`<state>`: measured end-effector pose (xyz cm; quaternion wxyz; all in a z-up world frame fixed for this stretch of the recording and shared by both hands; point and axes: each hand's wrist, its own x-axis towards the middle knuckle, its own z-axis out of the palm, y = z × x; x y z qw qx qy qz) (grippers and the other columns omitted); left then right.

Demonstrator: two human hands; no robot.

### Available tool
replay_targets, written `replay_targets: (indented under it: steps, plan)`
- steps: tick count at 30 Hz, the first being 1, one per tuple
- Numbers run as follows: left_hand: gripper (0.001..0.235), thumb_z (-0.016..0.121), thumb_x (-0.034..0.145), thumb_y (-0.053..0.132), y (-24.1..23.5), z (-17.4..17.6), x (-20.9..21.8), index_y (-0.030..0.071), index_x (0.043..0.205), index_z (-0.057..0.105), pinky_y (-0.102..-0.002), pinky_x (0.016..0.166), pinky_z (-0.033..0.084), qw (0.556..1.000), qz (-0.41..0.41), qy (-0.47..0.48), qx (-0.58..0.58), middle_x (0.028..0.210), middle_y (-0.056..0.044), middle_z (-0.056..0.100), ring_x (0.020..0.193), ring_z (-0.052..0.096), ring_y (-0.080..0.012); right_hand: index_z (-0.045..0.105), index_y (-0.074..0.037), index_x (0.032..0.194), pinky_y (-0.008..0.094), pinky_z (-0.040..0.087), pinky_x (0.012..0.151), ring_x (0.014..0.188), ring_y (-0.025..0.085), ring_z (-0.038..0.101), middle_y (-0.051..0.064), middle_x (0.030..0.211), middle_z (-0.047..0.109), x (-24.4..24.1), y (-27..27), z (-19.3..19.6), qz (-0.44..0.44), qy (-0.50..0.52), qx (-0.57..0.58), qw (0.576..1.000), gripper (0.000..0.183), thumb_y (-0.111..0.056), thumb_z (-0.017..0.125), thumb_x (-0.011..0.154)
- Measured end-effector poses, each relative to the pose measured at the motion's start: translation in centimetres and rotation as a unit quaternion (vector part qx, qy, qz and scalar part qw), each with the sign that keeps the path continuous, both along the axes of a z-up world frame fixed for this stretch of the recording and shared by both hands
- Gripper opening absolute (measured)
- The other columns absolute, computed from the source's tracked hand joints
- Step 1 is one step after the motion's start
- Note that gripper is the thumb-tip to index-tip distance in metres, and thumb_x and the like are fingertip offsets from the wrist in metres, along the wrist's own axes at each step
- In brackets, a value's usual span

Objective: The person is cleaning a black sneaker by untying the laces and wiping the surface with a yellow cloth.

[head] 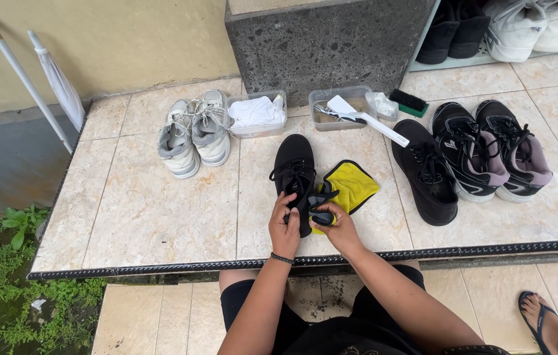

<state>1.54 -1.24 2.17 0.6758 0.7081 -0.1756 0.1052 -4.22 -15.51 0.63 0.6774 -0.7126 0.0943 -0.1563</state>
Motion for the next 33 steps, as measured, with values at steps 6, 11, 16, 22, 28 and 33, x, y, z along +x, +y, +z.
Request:
replay_targets:
  steps: [6,11,16,22,28,33]
  plan:
    - [0.048,0.081,0.088,0.014,0.7,-0.3,0.0,0.008,0.066,0.040,-0.056,0.111,0.040,1.000,0.008,0.002,0.005,0.121,-0.016,0.073,0.139,0.049,-0.0435,0.075,-0.009,0.098,0.037,0.043,0.092,0.099,0.024,0.058,0.009,0.096,0.059,0.2,0.2,-0.3,0.038,0.033,-0.023,0.998,0.033,-0.004,0.092,0.070]
    - [0.047,0.074,0.093,0.008,1.6,0.2,-0.4,0.008,0.064,0.037,-0.054,0.109,0.041,1.000,-0.002,0.015,-0.015,0.117,-0.016,0.074,0.138,0.050,-0.0421,0.070,-0.004,0.107,0.039,0.042,0.096,0.106,0.025,0.056,0.014,0.106,0.061,1.3,-0.2,1.7,-0.042,0.059,0.016,0.997,0.024,-0.004,0.081,0.086]
    - [0.046,0.070,0.093,0.004,0.9,0.3,-0.7,0.007,0.062,0.035,-0.053,0.107,0.044,1.000,-0.003,-0.004,0.003,0.114,-0.017,0.075,0.137,0.052,-0.0419,0.062,-0.001,0.131,0.051,0.040,0.110,0.127,0.042,0.055,0.026,0.122,0.060,1.1,1.1,5.2,-0.041,0.047,-0.050,0.997,0.042,-0.009,0.076,0.092]
    - [0.047,0.071,0.091,0.003,0.4,-0.7,-0.8,0.007,0.060,0.035,-0.055,0.107,0.044,0.999,0.006,-0.043,0.022,0.112,-0.016,0.076,0.135,0.054,-0.0432,0.074,-0.010,0.105,0.036,0.048,0.094,0.098,0.018,0.062,0.006,0.097,0.070,-0.6,-1.6,0.6,0.015,0.062,0.010,0.998,0.025,0.000,0.080,0.083]
    - [0.045,0.070,0.090,0.003,0.4,-1.0,-0.9,0.008,0.061,0.036,-0.055,0.107,0.044,0.998,0.009,-0.058,0.022,0.113,-0.015,0.075,0.134,0.055,-0.0432,0.065,-0.007,0.125,0.039,0.054,0.094,0.100,0.019,0.067,0.009,0.110,0.072,2.2,-4.4,5.5,-0.178,0.004,0.144,0.973,0.022,-0.010,0.064,0.103]
    - [0.044,0.068,0.091,0.004,0.4,-0.9,-1.0,0.008,0.062,0.035,-0.056,0.105,0.045,0.997,0.007,-0.067,0.028,0.112,-0.015,0.075,0.134,0.054,-0.0449,0.056,-0.002,0.137,0.050,0.042,0.110,0.128,0.035,0.054,0.021,0.132,0.062,4.7,-3.0,6.1,-0.105,-0.017,0.033,0.994,0.035,-0.009,0.062,0.102]
